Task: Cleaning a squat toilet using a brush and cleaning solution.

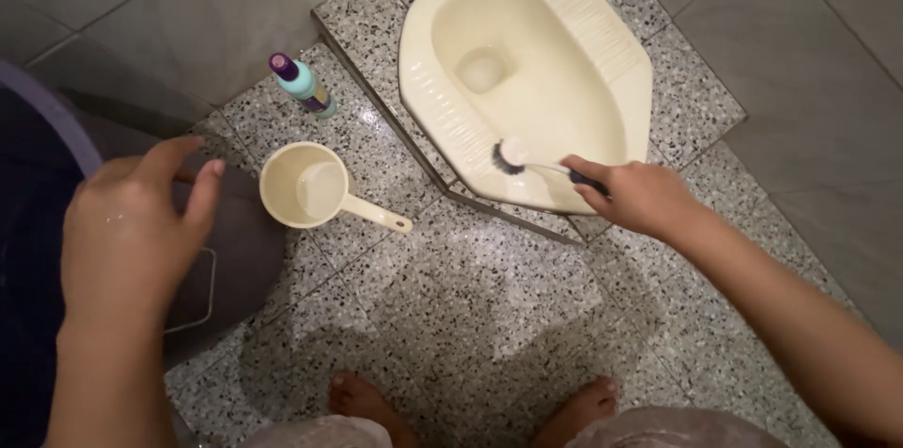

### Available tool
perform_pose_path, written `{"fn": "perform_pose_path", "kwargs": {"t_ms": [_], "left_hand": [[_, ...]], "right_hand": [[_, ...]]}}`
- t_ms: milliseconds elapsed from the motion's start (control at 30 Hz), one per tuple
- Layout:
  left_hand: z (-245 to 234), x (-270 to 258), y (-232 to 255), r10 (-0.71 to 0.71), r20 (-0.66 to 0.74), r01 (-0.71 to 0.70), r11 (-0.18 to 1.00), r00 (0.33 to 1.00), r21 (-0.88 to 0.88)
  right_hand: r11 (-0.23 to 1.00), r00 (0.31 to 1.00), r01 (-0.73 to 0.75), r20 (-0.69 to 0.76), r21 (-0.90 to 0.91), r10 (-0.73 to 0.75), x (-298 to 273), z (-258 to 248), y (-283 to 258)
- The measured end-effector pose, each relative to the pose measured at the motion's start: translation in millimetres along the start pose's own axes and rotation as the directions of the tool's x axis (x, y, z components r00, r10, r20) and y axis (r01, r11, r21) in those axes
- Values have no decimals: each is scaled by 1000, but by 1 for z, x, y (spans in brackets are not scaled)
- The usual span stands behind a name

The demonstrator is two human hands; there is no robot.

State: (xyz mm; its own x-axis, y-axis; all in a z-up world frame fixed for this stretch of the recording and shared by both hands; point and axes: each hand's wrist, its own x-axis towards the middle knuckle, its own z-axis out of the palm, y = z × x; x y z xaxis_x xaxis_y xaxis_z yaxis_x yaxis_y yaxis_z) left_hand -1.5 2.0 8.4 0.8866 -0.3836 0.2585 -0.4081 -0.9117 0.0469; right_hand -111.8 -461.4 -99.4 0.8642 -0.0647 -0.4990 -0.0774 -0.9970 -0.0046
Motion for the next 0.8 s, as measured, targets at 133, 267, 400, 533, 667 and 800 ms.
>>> {"fn": "perform_pose_path", "kwargs": {"t_ms": [133,267,400,533,667,800], "left_hand": [[9,-3,-4,7,24,-9,997,1000,73],[10,-7,-2,26,21,-29,986,999,165],[11,-6,-6,27,5,-27,974,1000,225],[15,-14,-11,25,45,-32,982,999,184],[16,-15,-11,48,48,-57,975,998,215],[18,-16,-6,63,33,-70,951,997,300]], "right_hand": [[993,991,-33,125,-109,47,-39,1,32],[962,987,21,159,-271,23,-55,-7,20],[951,984,169,-3,-258,-176,-20,8,-16],[939,917,280,-236,-198,-323,-2,24,-37],[954,968,222,-70,-204,-240,-37,17,-7],[963,990,140,37,-232,-135,-58,14,16]]}}
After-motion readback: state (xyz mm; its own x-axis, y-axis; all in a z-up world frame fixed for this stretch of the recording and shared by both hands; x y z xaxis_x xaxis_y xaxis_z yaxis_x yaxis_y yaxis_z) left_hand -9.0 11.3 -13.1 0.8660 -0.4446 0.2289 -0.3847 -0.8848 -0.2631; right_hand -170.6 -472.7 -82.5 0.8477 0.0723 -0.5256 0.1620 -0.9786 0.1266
